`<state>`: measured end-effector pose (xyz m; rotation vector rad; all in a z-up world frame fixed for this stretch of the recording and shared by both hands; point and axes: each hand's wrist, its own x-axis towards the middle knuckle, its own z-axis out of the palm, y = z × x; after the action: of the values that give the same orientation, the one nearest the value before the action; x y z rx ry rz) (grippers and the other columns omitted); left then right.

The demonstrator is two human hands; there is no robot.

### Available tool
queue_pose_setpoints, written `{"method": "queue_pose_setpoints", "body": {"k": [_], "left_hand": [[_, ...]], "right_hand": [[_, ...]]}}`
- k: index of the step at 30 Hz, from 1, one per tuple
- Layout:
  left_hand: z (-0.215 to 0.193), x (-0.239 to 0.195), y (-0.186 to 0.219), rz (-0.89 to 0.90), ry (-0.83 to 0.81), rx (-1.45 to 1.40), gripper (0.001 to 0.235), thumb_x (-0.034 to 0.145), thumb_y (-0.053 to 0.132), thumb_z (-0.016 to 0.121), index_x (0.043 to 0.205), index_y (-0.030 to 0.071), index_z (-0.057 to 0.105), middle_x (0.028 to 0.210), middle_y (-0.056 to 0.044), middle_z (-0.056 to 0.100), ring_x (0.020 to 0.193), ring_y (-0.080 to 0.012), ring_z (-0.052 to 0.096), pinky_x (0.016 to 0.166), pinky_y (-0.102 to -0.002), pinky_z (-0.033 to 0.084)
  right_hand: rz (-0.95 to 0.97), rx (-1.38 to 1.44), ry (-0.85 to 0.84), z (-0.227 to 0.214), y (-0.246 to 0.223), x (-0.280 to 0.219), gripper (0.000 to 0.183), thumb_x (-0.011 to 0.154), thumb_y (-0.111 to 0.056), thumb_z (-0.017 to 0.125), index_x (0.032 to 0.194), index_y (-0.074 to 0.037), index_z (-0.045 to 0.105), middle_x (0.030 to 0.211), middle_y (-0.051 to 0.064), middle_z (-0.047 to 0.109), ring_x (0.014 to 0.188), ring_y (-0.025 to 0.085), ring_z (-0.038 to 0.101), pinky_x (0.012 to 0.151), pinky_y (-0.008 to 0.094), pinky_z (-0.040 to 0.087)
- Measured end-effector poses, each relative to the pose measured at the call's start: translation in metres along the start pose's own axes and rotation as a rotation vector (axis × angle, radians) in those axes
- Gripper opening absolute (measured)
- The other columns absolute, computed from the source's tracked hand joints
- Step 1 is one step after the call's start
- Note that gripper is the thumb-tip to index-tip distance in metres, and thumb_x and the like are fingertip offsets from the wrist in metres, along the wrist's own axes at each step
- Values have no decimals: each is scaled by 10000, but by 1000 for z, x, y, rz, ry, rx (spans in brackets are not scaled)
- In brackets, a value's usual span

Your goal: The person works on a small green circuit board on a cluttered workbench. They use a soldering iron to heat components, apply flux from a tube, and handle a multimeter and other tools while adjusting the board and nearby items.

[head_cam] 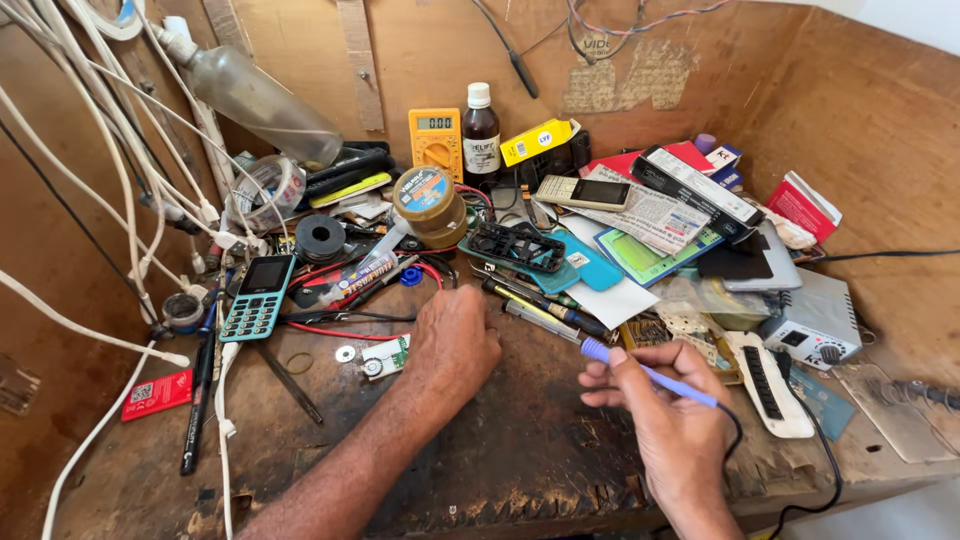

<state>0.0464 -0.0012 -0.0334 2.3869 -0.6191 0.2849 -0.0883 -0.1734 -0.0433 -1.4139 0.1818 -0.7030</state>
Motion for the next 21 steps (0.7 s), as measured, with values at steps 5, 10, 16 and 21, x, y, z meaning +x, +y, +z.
{"method": "queue_pose_setpoints", "body": {"k": [5,10,16,21], "left_hand": [[3,-1,-1,-27,-7,-14,76,729,58,737,728,-17,727,764,-285,692,823,-456,700,799,-527,559],[5,-3,-1,-36,55,-19,101,723,58,752,736,-31,705,765,-283,687,812,-472,686,764,-547,550],[6,-3,1,-25,20,-1,87,769,61,739,745,-19,714,771,-274,690,830,-451,697,784,-525,558],[3,-5,2,-33,10,-2,94,750,55,757,750,-28,714,770,-271,689,829,-446,697,779,-519,556]], "right_hand": [[46,-125,-159,2,11,14,246,961,-44,582,1165,60,670,932,197,785,842,230,800,715,340,681],[37,-226,-169,6,12,11,240,937,-51,634,1110,77,739,977,148,800,867,200,792,734,348,633],[44,-338,-195,7,14,9,242,908,-70,688,1100,55,767,945,131,815,829,153,777,759,286,656],[57,-412,-213,9,7,7,249,899,-77,695,1109,32,772,955,106,826,829,133,782,767,259,649]]}}
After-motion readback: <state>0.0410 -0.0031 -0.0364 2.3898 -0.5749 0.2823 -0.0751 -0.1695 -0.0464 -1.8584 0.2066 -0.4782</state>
